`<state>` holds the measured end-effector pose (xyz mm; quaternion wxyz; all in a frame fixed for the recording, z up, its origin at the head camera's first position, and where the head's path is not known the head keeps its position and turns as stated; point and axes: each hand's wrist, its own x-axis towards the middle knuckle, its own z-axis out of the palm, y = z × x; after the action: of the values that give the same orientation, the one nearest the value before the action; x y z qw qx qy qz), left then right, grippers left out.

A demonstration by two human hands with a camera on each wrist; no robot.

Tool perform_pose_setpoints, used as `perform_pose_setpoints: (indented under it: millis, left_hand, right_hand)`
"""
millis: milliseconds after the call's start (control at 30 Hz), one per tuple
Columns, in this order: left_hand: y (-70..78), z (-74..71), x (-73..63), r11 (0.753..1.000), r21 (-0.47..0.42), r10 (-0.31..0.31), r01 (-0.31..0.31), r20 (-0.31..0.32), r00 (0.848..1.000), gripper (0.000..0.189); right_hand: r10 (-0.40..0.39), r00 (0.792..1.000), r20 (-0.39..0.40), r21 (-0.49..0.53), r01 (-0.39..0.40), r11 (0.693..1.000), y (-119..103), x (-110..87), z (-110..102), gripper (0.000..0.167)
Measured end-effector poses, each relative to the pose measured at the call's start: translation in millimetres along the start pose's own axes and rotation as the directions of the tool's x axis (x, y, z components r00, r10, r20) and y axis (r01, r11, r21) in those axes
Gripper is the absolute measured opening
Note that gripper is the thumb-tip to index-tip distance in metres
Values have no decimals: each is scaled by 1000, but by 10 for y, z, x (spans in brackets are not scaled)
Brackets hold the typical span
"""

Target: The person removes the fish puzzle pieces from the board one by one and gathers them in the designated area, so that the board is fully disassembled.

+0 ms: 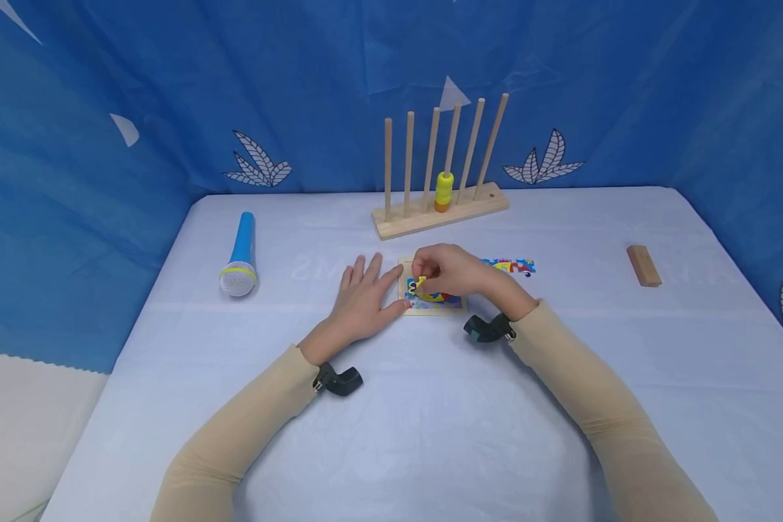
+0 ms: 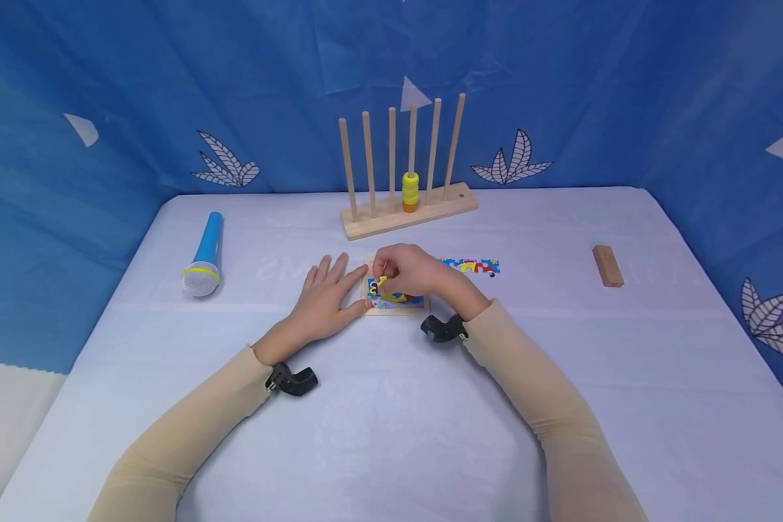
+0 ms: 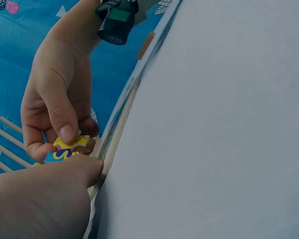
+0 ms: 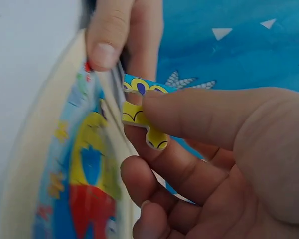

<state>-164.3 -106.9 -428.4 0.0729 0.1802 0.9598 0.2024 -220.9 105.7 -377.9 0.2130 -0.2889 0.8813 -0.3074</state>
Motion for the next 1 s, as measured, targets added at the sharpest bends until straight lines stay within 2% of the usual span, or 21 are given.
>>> perform_pose_setpoints:
  millis: [233, 500, 733, 1000]
  left_hand:
    - [-8, 27, 15, 1000, -5, -6, 6, 3, 1000, 71]
    - [-15, 26, 10, 1000, -7, -1, 1, 3, 1000, 72]
    - [-36, 18, 8, 1000, -12, -6, 6, 6, 1000, 72]
    - [-20, 28, 8, 1000, -20, -3, 3, -4, 1000, 73]
  right_hand:
    - [98, 992, -82, -4, -98, 995, 125, -181, -251, 19]
    - [204, 956, -210, -55, -220, 974, 396, -544, -366, 22]
    - [275, 943, -184, -9, -282, 959, 554, -671, -269, 24]
    - [310, 927, -211, -43, -325, 945, 608, -678, -228, 26]
